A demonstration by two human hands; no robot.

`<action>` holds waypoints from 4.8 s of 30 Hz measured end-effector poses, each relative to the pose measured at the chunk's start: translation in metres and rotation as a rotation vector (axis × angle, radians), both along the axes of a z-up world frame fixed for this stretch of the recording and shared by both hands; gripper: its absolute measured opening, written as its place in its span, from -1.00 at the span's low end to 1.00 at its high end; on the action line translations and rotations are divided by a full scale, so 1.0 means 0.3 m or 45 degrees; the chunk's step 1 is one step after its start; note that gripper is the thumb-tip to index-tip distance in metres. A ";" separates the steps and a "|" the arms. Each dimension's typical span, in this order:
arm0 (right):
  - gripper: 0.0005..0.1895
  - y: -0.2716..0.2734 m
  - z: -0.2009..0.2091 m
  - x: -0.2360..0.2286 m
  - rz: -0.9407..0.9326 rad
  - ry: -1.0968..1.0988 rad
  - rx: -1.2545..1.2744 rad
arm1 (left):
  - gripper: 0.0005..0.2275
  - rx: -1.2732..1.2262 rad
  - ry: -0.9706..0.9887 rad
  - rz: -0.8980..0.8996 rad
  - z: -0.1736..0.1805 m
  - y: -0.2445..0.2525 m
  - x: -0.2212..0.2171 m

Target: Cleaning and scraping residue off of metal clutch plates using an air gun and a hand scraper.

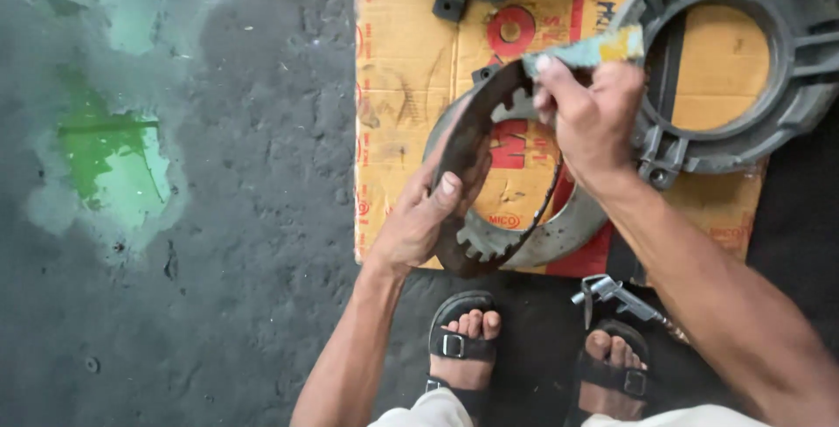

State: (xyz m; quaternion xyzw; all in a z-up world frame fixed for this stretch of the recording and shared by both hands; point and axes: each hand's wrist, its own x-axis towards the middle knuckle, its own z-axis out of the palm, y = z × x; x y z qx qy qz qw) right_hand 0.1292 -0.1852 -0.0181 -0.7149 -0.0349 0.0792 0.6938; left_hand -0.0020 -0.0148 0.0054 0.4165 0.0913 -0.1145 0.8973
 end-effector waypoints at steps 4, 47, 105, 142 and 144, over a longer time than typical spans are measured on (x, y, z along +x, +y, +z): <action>-0.81 -0.004 0.055 -0.018 -0.014 0.021 -0.093 | -0.04 0.103 0.017 -0.043 -0.004 0.002 -0.005; -0.91 -0.340 -0.080 -0.017 -0.316 0.718 0.930 | -0.42 0.536 -0.180 -0.156 0.127 -0.050 0.076; -0.75 0.071 -0.194 -0.023 0.171 0.318 0.269 | -0.49 0.430 0.842 0.462 0.166 -0.103 0.044; -0.94 0.153 0.002 -0.132 0.301 -0.142 -0.055 | -0.51 0.347 0.827 0.447 0.133 -0.078 0.020; -0.95 0.135 -0.030 -0.128 0.353 -0.271 -0.021 | -0.50 0.336 0.841 0.444 0.137 -0.084 0.020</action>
